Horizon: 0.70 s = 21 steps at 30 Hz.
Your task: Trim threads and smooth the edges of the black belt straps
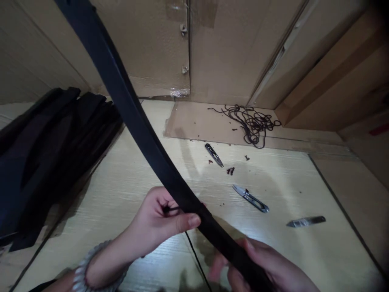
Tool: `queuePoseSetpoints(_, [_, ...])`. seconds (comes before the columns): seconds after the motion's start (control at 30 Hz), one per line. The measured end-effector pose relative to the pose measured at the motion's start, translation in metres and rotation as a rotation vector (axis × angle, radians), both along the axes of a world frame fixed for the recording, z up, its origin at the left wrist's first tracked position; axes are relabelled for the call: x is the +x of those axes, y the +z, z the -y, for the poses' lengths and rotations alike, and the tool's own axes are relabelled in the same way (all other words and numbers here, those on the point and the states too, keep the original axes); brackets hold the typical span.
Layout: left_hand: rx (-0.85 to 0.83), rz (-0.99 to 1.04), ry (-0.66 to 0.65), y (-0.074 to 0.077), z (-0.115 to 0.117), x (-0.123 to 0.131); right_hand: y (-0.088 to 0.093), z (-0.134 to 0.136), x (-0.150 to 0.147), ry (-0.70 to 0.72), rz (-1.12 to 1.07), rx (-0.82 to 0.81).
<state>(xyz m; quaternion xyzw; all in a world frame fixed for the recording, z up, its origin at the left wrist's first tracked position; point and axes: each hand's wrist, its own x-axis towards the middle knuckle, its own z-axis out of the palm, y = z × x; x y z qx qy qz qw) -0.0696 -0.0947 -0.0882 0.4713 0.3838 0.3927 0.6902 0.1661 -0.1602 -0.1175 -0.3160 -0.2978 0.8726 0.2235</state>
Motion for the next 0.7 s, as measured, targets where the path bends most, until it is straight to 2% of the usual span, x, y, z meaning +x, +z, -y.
queuePoseSetpoints(0.07, [0.041, -0.074, 0.011, 0.002, -0.004, -0.002, -0.001, 0.0, -0.002, -0.071, -0.052, -0.038])
queuePoseSetpoints(0.13, [0.087, -0.135, 0.039, 0.002, -0.007, -0.004, -0.003, 0.0, -0.004, -0.117, 0.016, -0.001])
queuePoseSetpoints(0.2, [0.128, -0.17, 0.024, 0.001, -0.011, -0.008, -0.002, 0.0, -0.004, -0.085, 0.232, 0.111])
queuePoseSetpoints(0.3, [0.171, -0.295, -0.037, 0.001, -0.014, -0.015, 0.008, 0.002, -0.005, -0.139, 0.742, 0.429])
queuePoseSetpoints(0.37, [0.178, -0.388, -0.02, 0.0, -0.013, -0.019, 0.014, 0.002, -0.004, -0.184, 0.889, 0.544])
queuePoseSetpoints(0.43, [0.168, -0.385, 0.019, -0.001, -0.011, -0.023, 0.017, 0.002, -0.002, -0.067, 0.691, 0.433])
queuePoseSetpoints(0.5, [0.171, -0.31, 0.011, -0.001, -0.008, -0.025, 0.014, 0.002, 0.0, 0.092, 0.403, 0.231])
queuePoseSetpoints(0.53, [0.181, -0.268, -0.001, -0.001, -0.007, -0.026, 0.012, 0.002, 0.001, 0.119, 0.295, 0.141])
queuePoseSetpoints(0.6, [0.19, -0.192, -0.044, -0.002, -0.005, -0.025, 0.007, 0.003, 0.003, 0.067, 0.179, 0.069])
queuePoseSetpoints(0.7, [0.108, -0.081, -0.054, -0.003, -0.004, -0.019, 0.007, 0.006, 0.002, -0.053, 0.224, 0.145])
